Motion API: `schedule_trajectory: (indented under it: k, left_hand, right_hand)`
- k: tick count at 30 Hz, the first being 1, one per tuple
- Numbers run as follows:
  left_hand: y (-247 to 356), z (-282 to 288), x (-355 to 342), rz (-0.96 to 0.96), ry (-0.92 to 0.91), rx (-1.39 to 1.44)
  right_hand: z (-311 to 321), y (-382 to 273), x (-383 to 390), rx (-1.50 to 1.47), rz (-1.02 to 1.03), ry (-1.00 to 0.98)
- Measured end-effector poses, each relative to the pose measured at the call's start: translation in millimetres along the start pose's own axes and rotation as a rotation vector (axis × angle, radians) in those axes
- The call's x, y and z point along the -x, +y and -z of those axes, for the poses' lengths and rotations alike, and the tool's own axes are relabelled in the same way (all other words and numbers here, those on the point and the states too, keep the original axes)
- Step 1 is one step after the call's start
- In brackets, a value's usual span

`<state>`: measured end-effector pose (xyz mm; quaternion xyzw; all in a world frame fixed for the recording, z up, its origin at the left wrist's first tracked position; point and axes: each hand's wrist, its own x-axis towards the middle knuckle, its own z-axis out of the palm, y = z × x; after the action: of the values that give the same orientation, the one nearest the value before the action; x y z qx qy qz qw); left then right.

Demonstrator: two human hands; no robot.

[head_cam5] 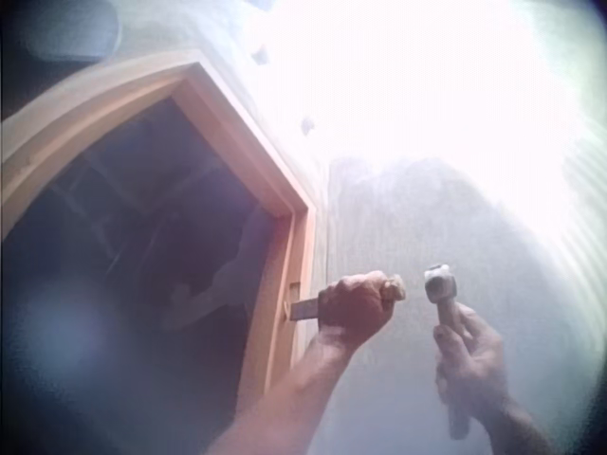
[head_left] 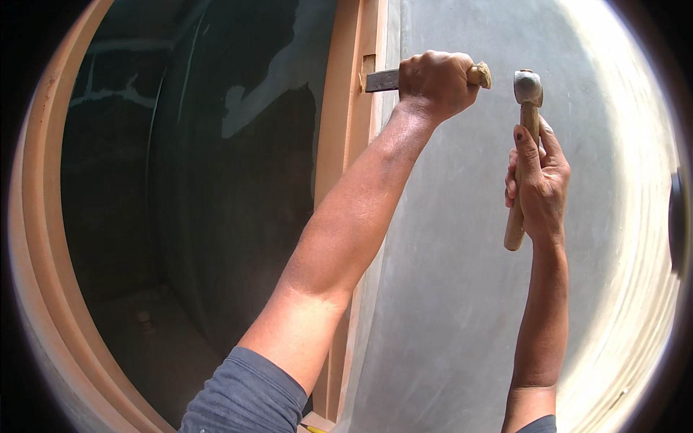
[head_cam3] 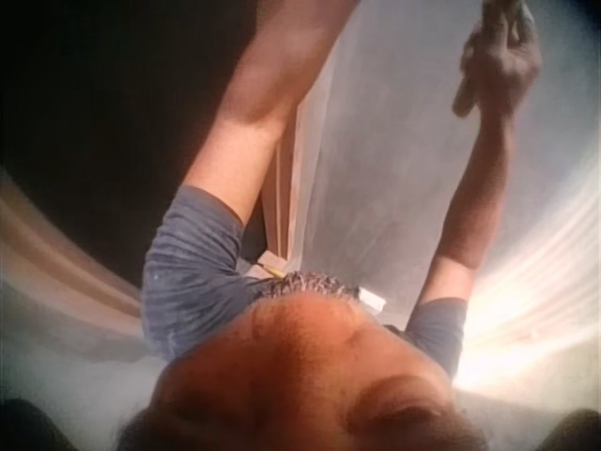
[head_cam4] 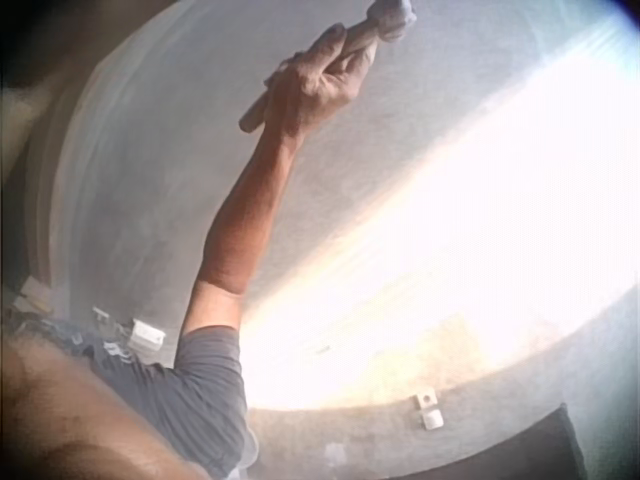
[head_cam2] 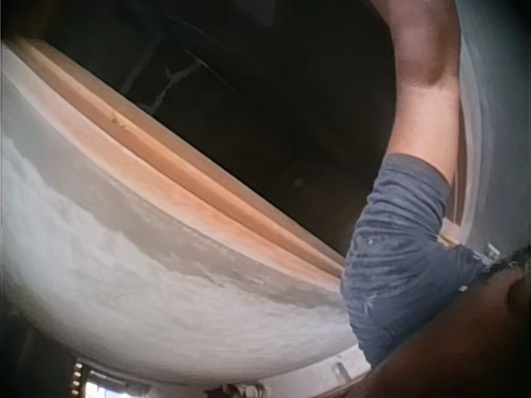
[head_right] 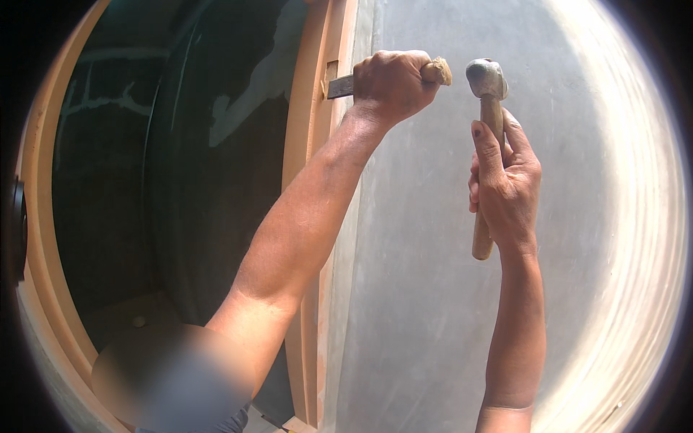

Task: The person uses a chisel and hammer to carve a rectangular recess into a wooden door frame. They repeatedly position the chisel and strike it with the hammer to remove wood chips, then clear debris by hand.

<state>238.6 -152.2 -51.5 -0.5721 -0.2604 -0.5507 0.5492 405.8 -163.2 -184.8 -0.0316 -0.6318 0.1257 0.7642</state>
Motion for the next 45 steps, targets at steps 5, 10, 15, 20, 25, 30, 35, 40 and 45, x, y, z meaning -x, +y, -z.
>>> schedule_trajectory:
  k: [5,10,15,20,25,30,35,40,45]
  left_hand:
    - [2.9,10.7,-4.1,-0.008,0.058,0.027]
    - [17.6,23.7,-1.1,-0.021,0.095,0.049]
    - [26.3,28.7,2.0,0.007,0.063,0.085]
    - [20.5,24.8,-3.0,-0.028,0.094,0.0]
    - [18.5,20.7,0.4,-0.016,-0.011,-0.009]
    - [25.0,27.8,0.9,0.004,-0.013,-0.006]
    - [26.0,29.1,1.2,-0.004,-0.003,0.003]
    - [23.3,32.1,-0.4,0.027,-0.032,-0.014]
    - [23.3,26.4,1.4,0.016,-0.067,-0.003]
  right_hand:
    - [0.5,-5.4,5.3,-0.019,0.028,-0.005]
    - [-8.8,-20.8,15.1,-0.144,0.082,0.128]
    - [-16.4,-19.5,14.4,0.014,-0.012,-0.041]
    - [-14.3,-22.5,11.1,-0.07,0.064,0.057]
    - [-13.0,-26.1,8.4,0.062,-0.051,-0.072]
    - [-4.1,-25.5,14.6,-0.071,-0.068,0.026]
    - [-8.5,-21.1,16.2,-0.134,-0.056,0.061]
    - [-9.5,-34.8,10.8,-0.115,-0.092,-0.056]
    - [-12.6,-23.0,13.1,-0.097,-0.056,-0.023]
